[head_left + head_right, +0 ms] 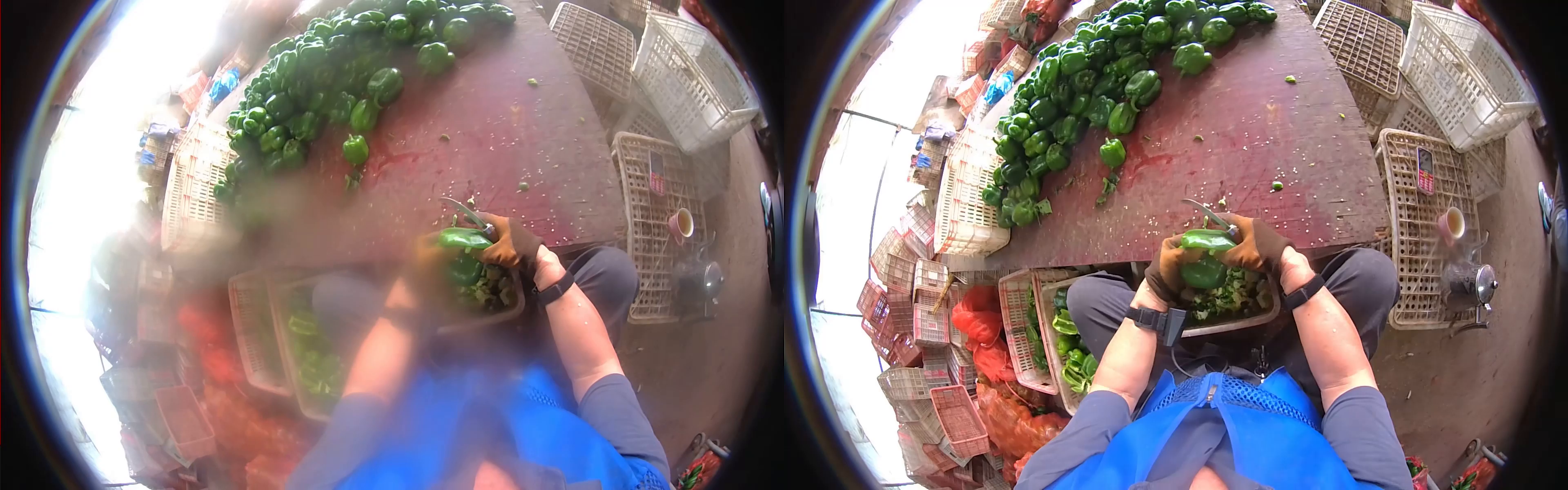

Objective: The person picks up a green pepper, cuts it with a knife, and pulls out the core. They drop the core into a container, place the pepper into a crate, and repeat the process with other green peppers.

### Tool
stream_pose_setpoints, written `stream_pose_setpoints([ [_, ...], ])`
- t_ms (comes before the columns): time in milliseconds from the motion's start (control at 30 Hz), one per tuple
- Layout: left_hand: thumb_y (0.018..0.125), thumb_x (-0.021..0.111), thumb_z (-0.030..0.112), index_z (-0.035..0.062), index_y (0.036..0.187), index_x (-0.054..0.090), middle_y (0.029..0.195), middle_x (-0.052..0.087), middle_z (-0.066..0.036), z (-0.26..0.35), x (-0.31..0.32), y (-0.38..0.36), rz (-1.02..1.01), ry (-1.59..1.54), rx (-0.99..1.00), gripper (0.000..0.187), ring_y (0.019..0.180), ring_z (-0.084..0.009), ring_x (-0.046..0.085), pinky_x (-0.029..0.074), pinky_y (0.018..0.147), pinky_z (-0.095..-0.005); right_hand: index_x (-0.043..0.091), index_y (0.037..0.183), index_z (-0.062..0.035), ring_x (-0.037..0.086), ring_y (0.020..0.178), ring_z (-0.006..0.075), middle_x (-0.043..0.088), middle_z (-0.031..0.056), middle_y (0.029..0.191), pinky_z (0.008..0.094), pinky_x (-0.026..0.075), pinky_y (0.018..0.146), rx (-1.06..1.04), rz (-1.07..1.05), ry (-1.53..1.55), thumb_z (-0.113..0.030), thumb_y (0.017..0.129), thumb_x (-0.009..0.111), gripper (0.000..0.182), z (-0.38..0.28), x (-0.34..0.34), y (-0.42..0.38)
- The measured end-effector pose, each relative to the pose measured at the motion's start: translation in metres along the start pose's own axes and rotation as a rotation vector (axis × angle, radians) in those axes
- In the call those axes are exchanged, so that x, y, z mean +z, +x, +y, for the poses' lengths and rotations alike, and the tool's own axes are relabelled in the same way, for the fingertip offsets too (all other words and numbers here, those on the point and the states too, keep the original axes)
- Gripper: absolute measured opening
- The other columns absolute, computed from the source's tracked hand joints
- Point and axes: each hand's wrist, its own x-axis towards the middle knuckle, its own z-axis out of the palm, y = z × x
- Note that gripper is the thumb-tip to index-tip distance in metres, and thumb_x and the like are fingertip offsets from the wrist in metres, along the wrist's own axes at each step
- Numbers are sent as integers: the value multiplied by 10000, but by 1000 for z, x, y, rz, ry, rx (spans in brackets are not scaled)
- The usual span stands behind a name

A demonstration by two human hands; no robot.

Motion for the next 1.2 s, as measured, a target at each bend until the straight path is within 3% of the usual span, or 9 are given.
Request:
stream_pose_setpoints([
  [100,905,640,142,-21,1224,647,1118,710,-125,-6,-3,2,-27,-63,34,359,937,-210,700,585,808,-341,562,1356,-53,625,907,111,685,39,1012,266,517,801,-24,24,-86,-72,774,745,611,-12,0,-4],
  [267,951,603,153,-33,1248,624,1163,693,-125,0,14,-1,-2,-68,160,351,977,-213,690,584,856,-349,537,1374,-20,633,845,106,681,55,989,256,523,727,-106,130,223,-25,771,715,630,-2,-1,1],
  [367,974,595,202,-44,1273,596,1189,678,-142,0,23,-1,63,258,308,386,1008,-225,680,579,896,-375,587,1296,11,638,815,113,684,60,978,256,531,710,-136,212,330,3,793,686,513,4,-1,5],
  [533,978,615,263,-55,1317,546,1244,637,-183,-25,5,15,79,-344,150,470,1079,-260,655,572,927,-412,636,1212,9,638,760,112,685,56,944,262,532,669,-114,310,431,-36,837,686,381,7,1,9],
  [633,976,621,278,-56,1317,542,1236,638,-189,-31,0,22,135,-409,125,484,1080,-285,656,571,930,-428,649,1169,11,633,733,98,684,38,898,259,530,651,-172,401,426,-69,848,704,336,6,6,10],
  [733,979,613,265,-54,1314,545,1214,651,-188,-39,6,24,229,-313,223,468,1067,-308,663,571,928,-453,665,1115,11,631,732,91,688,24,866,254,533,656,-101,551,182,-94,860,721,282,3,7,7],
  [867,975,619,250,-37,1297,564,1190,667,-182,-27,8,17,255,-70,387,435,1042,-323,676,583,896,-460,676,1077,9,609,698,79,686,9,839,234,505,614,-216,524,327,-119,875,745,249,10,9,14],
  [967,959,646,279,-14,1274,583,1172,674,-177,-8,-6,-2,253,-327,353,435,1002,-316,691,600,838,-430,682,1058,9,589,664,76,678,6,823,229,476,580,-208,557,341,-130,880,740,233,17,3,14],
  [1200,947,647,351,74,1240,616,1137,704,-124,54,-103,-77,534,-350,649,404,920,-307,720,613,677,-445,690,977,-8,557,616,79,632,-5,718,239,442,553,-6,138,1,-221,887,733,235,23,14,17],
])
